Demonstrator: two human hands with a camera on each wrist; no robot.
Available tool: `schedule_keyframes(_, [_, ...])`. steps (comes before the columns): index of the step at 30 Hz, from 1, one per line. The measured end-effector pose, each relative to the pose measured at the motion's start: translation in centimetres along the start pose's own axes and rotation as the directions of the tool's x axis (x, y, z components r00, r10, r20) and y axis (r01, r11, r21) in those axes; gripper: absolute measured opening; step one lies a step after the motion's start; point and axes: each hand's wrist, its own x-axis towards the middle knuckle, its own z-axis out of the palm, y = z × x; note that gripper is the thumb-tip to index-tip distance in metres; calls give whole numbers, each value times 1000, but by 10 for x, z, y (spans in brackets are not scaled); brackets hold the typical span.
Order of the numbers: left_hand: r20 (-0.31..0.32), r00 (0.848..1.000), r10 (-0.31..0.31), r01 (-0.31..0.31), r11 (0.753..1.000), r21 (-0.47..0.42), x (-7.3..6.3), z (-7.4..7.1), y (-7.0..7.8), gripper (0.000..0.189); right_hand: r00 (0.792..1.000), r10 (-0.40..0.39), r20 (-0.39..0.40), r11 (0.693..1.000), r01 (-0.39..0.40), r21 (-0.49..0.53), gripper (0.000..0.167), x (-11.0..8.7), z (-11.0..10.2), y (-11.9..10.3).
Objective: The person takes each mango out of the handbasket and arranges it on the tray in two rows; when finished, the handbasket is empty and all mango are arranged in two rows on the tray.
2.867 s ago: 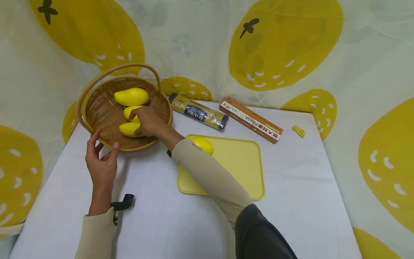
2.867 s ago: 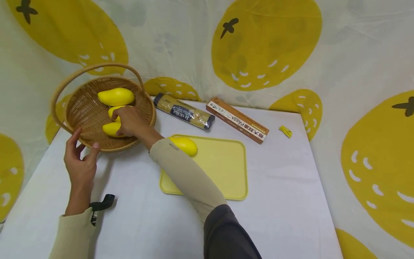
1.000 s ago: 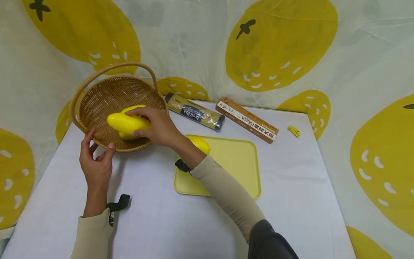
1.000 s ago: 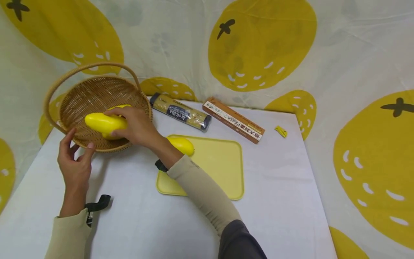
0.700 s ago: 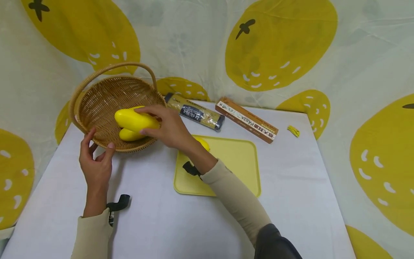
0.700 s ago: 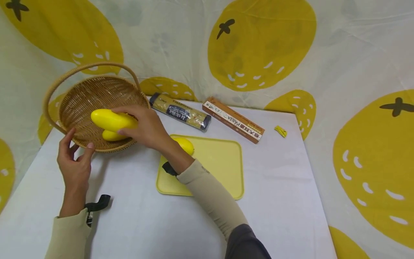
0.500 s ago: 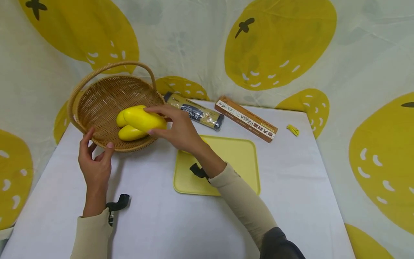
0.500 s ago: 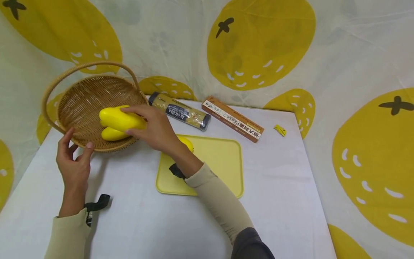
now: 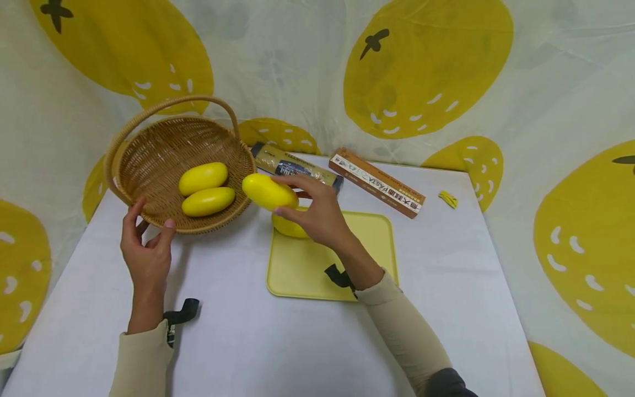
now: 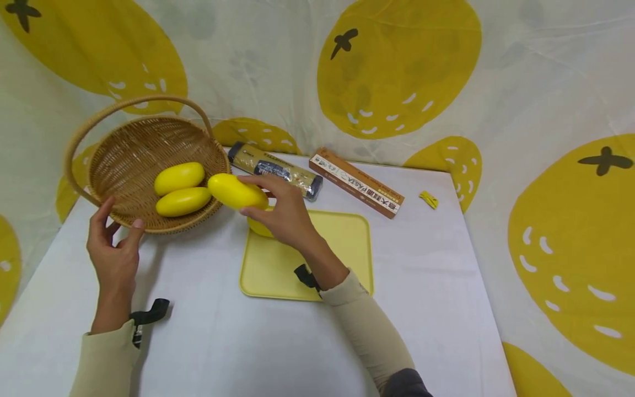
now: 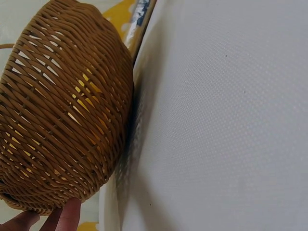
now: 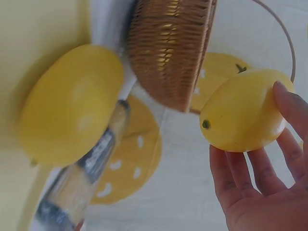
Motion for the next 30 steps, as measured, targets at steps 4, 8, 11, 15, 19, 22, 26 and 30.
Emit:
schedule_keyframes(4, [-5,1000,-3,3,1000,-9,1,-1,-3,64,999,42,-19,999,-42,2,55,-14,-10,11])
schedule_keyframes(8, [-2,1000,-5,5,1000,-16,3,-2,-7,65,996,84,-37,996,-84,-5,56,-28,-19,21])
schedule_keyframes(11, [2,1000,-9,9,1000,-12,4,-3,-11,65,992,114,-58,993,-115,-20,57,-39,-26,27])
schedule_keyframes(15, [-1,1000,-2,2,1000,-20,4,-3,-11,65,985,151,-88,987,-154,-34,56,-51,-35,33])
schedule_keyframes(19, [3,1000,0,0,1000,-17,2,-2,-6,64,977,179,-118,982,-185,-48,56,-63,-45,40])
schedule_keyframes(22, [9,1000,-6,7,1000,-7,2,-2,-4,64,970,202,-136,975,-212,-61,56,-72,-51,45])
schedule_keyframes(26, [9,1000,0,0,1000,-3,2,-3,-3,64,958,246,-150,963,-259,-75,55,-82,-59,49])
schedule_keyframes(30, [6,1000,6,-6,1000,-9,2,-3,-3,63,948,272,-164,954,-289,-86,54,-89,-64,54])
